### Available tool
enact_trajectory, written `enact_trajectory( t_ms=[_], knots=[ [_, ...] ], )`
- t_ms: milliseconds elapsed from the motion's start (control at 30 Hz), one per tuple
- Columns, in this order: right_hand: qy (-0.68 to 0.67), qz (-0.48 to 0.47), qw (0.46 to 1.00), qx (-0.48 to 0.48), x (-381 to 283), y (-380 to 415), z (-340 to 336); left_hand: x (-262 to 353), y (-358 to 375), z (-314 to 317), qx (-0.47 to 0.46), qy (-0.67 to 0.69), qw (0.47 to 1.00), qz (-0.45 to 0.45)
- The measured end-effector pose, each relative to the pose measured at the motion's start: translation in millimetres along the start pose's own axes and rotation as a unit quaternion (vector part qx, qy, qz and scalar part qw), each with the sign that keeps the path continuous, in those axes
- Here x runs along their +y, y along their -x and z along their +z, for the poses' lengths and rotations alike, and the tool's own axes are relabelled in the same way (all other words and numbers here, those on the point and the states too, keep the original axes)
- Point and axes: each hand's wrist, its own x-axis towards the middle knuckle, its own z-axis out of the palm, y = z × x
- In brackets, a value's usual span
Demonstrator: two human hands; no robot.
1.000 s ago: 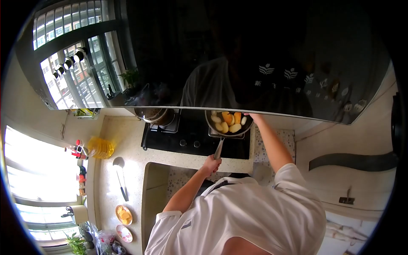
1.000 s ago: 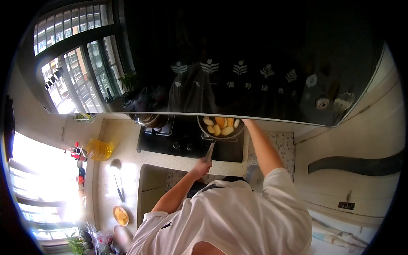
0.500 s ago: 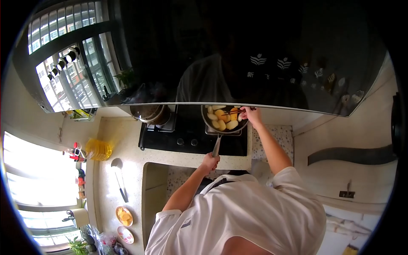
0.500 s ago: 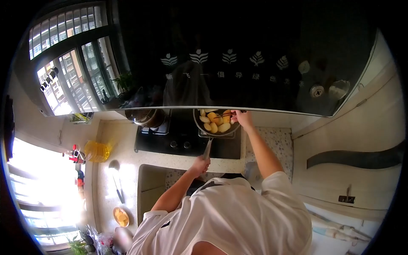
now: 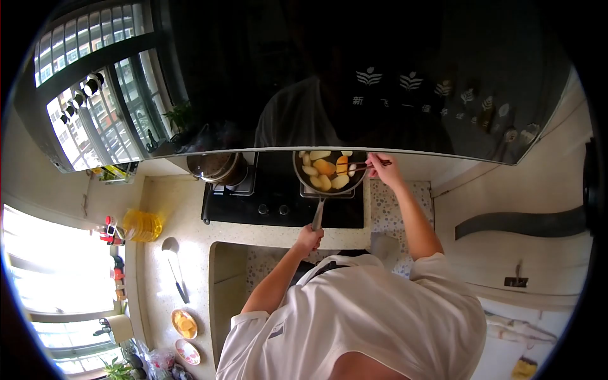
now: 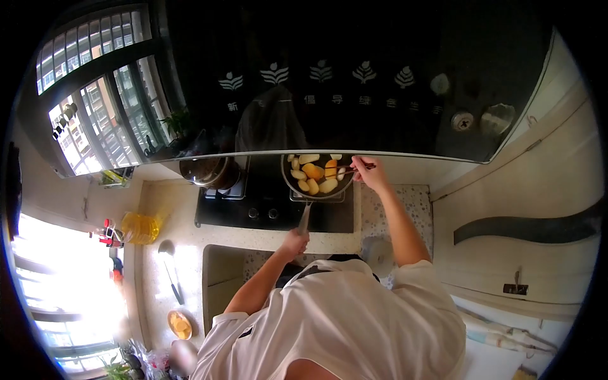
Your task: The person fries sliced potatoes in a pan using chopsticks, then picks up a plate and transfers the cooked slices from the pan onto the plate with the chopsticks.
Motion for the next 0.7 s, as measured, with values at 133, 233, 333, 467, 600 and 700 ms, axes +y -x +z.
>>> enact_trajectory(
  t_ms=[133,233,333,467,600,700],
  knots=[
    [0.077,-0.012,0.994,-0.075,-19.5,8.7,-26.6,0.8,0.9,0.8,0.002,-0.002,1.000,0.002],
    [0.173,-0.006,0.978,-0.116,-31.8,14.1,-24.3,-3.7,-2.3,1.7,0.004,-0.004,1.000,0.006],
    [0.135,-0.028,0.982,-0.126,-19.1,14.5,-2.0,-4.5,-3.8,1.4,-0.003,0.006,1.000,0.011],
    [0.191,-0.206,0.953,-0.115,-12.7,9.8,16.3,-2.3,-1.4,2.4,-0.003,0.009,1.000,0.010],
    [0.129,-0.070,0.989,0.029,-6.9,3.8,24.6,-0.7,-2.7,2.0,0.003,0.001,1.000,0.004],
    [-0.025,0.117,0.984,0.135,2.7,-4.0,11.3,0.9,-0.4,2.4,-0.002,0.007,1.000,0.002]
  ],
)
